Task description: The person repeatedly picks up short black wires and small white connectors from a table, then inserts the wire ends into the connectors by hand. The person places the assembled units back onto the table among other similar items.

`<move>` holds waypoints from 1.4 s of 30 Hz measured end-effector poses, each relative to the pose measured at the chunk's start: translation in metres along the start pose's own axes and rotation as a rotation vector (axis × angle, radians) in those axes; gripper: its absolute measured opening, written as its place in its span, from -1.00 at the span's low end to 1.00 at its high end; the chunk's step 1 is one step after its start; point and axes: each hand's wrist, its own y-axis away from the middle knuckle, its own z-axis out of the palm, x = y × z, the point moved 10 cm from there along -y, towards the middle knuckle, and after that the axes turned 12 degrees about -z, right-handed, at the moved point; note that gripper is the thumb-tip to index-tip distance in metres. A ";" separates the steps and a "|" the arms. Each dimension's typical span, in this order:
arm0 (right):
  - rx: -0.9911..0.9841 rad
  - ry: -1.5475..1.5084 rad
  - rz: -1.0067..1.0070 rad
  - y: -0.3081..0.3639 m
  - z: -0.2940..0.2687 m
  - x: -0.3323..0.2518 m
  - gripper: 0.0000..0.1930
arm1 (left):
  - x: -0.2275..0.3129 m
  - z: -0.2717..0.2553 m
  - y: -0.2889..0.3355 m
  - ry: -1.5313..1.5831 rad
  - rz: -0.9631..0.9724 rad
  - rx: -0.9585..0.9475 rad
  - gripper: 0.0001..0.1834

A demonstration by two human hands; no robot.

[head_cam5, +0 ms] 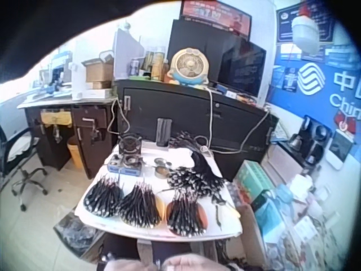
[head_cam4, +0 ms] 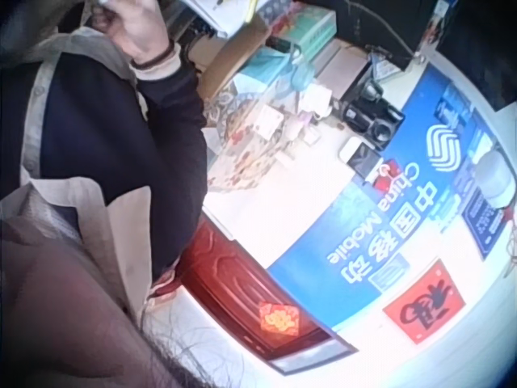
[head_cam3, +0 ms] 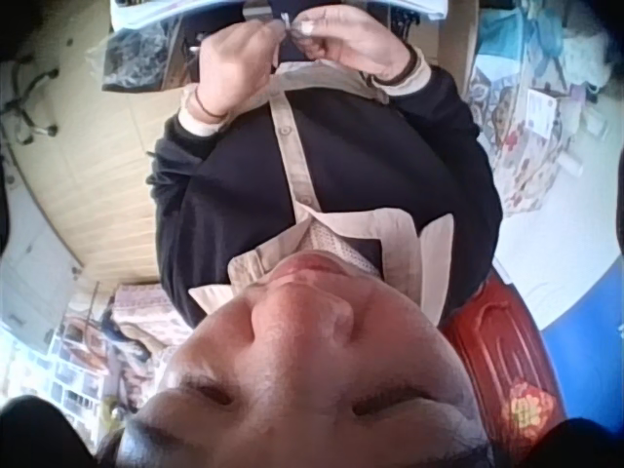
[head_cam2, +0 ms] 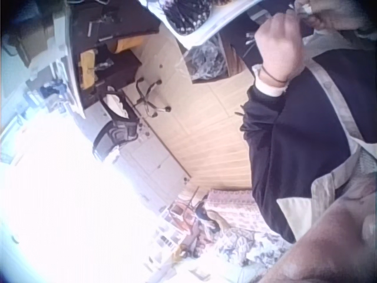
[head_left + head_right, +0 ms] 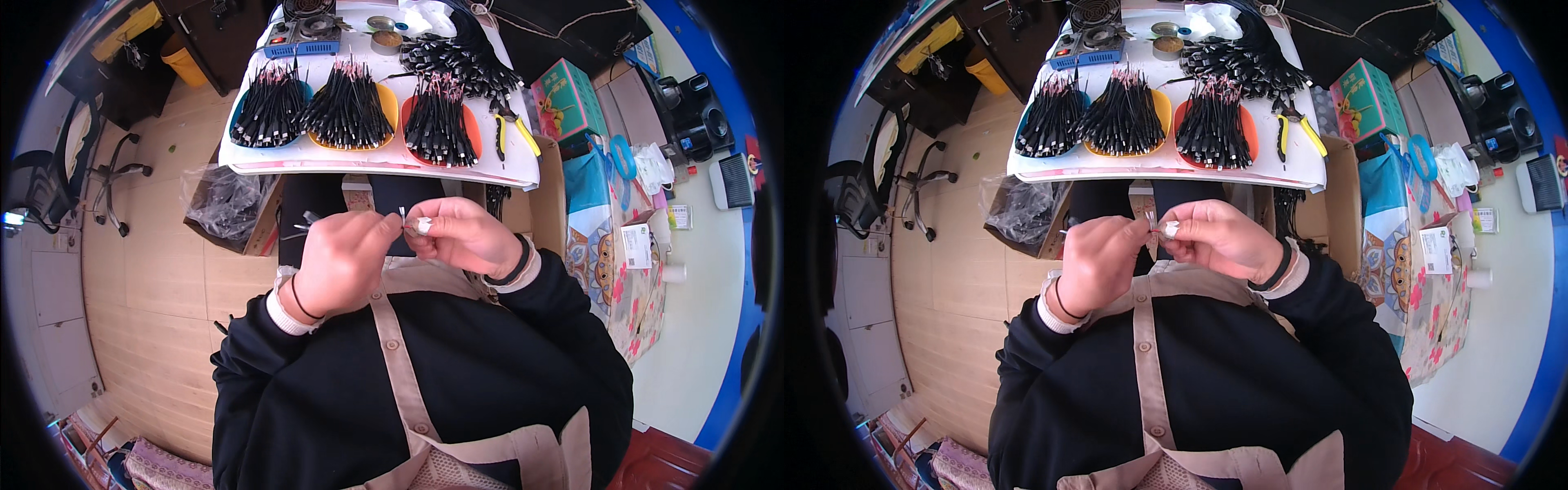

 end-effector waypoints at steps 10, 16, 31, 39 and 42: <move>-0.112 1.567 -1.142 0.035 0.066 -0.079 -0.68 | -0.034 0.010 0.007 0.589 -0.465 -0.092 -0.91; -0.057 0.984 -0.594 0.001 0.022 -0.048 -0.85 | -0.037 0.003 0.010 0.441 -0.378 -0.093 -0.93; -0.293 1.332 -1.021 0.023 0.067 -0.078 -0.77 | -0.053 0.030 0.027 1.268 -0.622 -0.288 -0.89; -0.159 1.396 -0.994 0.030 0.056 -0.093 -0.60 | -0.051 0.015 0.033 1.462 -0.566 -0.156 -0.88; -0.237 1.327 -1.102 0.032 0.072 -0.083 -0.66 | -0.051 0.019 0.032 1.490 -0.572 -0.151 -0.88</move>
